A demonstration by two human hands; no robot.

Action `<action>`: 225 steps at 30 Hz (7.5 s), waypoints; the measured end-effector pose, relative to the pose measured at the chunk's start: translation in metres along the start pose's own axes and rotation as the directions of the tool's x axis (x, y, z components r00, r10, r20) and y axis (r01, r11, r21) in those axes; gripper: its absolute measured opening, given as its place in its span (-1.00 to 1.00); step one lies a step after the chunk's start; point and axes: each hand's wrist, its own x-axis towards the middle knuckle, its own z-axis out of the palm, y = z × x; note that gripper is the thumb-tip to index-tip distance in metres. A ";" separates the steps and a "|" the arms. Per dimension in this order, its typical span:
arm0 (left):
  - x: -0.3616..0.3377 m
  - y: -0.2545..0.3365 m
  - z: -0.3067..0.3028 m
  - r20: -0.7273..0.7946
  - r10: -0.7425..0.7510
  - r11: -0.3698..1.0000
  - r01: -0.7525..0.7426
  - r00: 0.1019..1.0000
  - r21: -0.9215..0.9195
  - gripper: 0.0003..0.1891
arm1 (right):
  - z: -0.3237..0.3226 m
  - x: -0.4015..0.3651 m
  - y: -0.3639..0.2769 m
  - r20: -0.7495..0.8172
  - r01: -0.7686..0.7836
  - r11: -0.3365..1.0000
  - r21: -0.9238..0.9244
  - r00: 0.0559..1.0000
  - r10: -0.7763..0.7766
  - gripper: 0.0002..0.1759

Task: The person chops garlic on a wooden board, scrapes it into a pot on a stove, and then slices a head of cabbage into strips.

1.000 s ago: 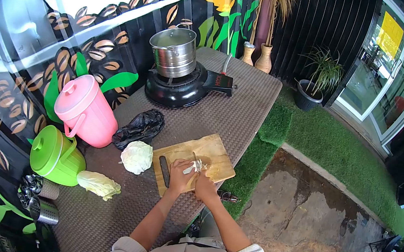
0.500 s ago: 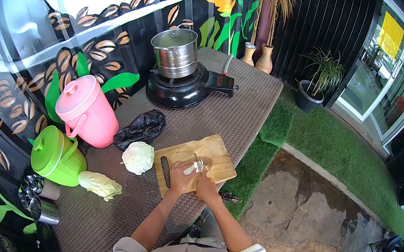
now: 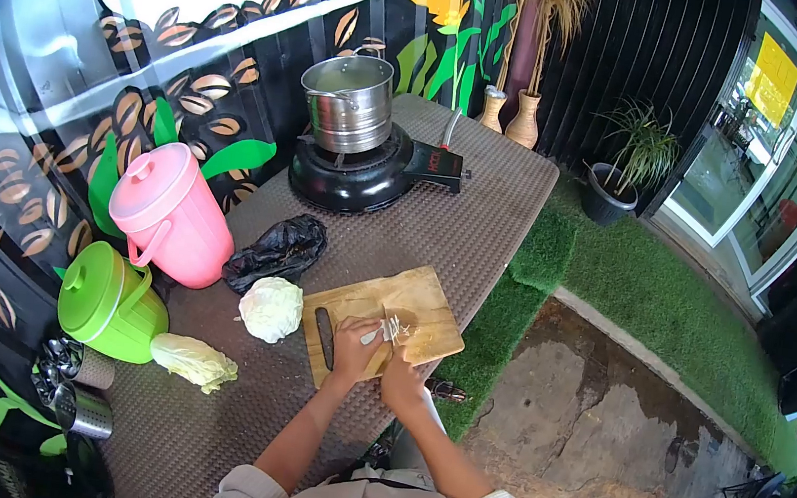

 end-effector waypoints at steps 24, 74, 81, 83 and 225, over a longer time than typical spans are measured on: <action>-0.002 -0.001 0.002 0.002 -0.016 1.000 0.016 1.000 0.008 -0.81 | -0.033 0.008 -0.003 0.127 0.115 0.986 -0.118 0.987 -0.100 -0.58; -0.002 -0.003 0.000 0.021 0.017 1.000 -0.016 1.000 -0.011 -0.83 | -0.014 0.011 0.006 0.077 0.027 0.996 -0.084 0.997 -0.021 -0.55; -0.003 -0.003 0.000 0.024 -0.002 0.998 0.004 1.000 -0.062 -0.83 | -0.007 0.026 0.007 0.020 0.067 0.996 -0.051 0.998 -0.067 -0.59; -0.001 -0.003 -0.002 0.054 0.003 0.998 0.001 0.999 -0.060 -0.81 | -0.019 0.035 0.012 0.105 0.071 0.996 -0.049 0.992 -0.065 -0.57; -0.002 0.000 -0.009 0.084 -0.074 0.987 0.085 0.994 -0.140 -0.74 | -0.004 0.022 0.002 0.050 0.017 0.993 0.116 0.998 -0.023 -0.57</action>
